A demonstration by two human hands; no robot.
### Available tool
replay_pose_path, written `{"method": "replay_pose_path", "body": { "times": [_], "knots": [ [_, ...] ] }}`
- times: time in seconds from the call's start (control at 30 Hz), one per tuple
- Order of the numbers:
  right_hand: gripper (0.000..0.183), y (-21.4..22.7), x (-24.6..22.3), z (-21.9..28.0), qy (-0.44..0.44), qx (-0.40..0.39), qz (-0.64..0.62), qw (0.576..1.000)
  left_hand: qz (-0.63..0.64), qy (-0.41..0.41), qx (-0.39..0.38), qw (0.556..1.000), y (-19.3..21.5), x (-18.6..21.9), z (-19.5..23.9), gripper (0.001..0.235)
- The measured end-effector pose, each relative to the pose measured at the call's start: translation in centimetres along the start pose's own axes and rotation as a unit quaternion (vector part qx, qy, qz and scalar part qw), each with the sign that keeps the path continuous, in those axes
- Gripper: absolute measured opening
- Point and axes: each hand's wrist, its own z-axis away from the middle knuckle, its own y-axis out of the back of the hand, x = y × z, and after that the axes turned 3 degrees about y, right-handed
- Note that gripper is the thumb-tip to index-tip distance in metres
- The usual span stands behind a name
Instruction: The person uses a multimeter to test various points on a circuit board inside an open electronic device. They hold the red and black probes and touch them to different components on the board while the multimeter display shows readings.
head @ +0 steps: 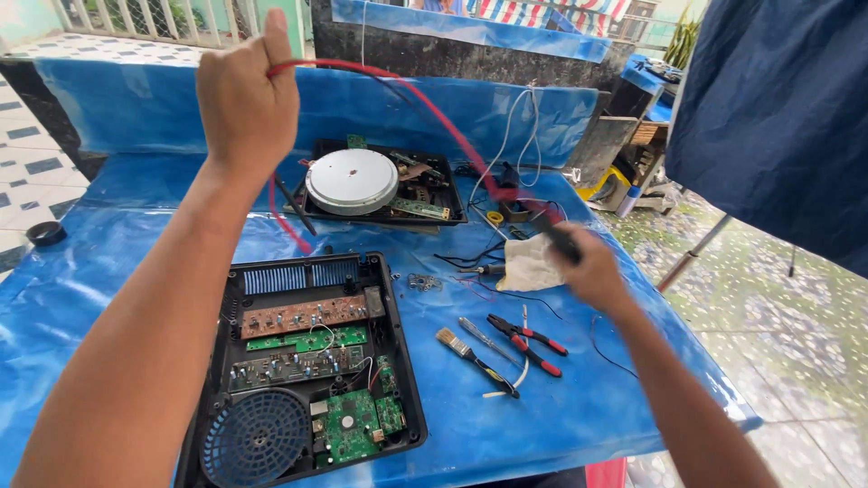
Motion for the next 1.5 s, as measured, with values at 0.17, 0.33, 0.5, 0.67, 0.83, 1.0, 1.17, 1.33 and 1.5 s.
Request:
{"method": "replay_pose_path", "body": {
  "times": [0.17, 0.33, 0.5, 0.67, 0.83, 1.0, 1.17, 1.33, 1.5],
  "knots": [
    [0.043, -10.3, -2.6, -0.2, -0.009, -0.133, -0.006, 0.991, -0.126, -0.093, -0.046, 0.987, -0.9, -0.5, 0.4, 0.049],
    [0.06, -18.7, 1.5, -1.1, -0.018, -0.126, 0.107, 0.986, -0.184, -0.172, -0.135, 0.958, -1.1, 0.6, 1.4, 0.058],
    [0.089, -18.6, 0.5, -1.1, -0.14, -0.167, 0.1, 0.971, -0.229, -0.294, -0.137, 0.918, -1.2, 2.4, 3.6, 0.061],
    [0.077, -18.7, 0.1, 0.1, -0.119, -0.114, 0.103, 0.981, -0.193, -0.298, -0.138, 0.925, -1.7, 2.8, 4.0, 0.052],
    [0.076, -17.9, 0.0, 0.3, -0.125, -0.087, 0.051, 0.987, -0.231, -0.3, -0.15, 0.913, -1.7, 2.0, 4.2, 0.036],
    [0.026, -17.1, 1.5, -0.8, 0.024, -0.034, -0.031, 0.999, -0.242, -0.276, -0.118, 0.923, -2.0, 0.1, 4.0, 0.073],
    [0.026, -16.9, 1.7, -0.7, -0.007, -0.047, -0.055, 0.997, -0.242, -0.274, -0.118, 0.923, -1.8, -0.8, 4.6, 0.071],
    [0.025, -16.9, 2.1, -1.0, -0.017, -0.053, -0.049, 0.997, -0.242, -0.273, -0.122, 0.923, -1.7, -1.0, 4.9, 0.069],
    [0.022, -16.8, 2.1, -0.9, -0.021, -0.071, -0.107, 0.992, -0.235, -0.272, -0.113, 0.926, -1.6, -0.6, 5.0, 0.071]
  ]
}}
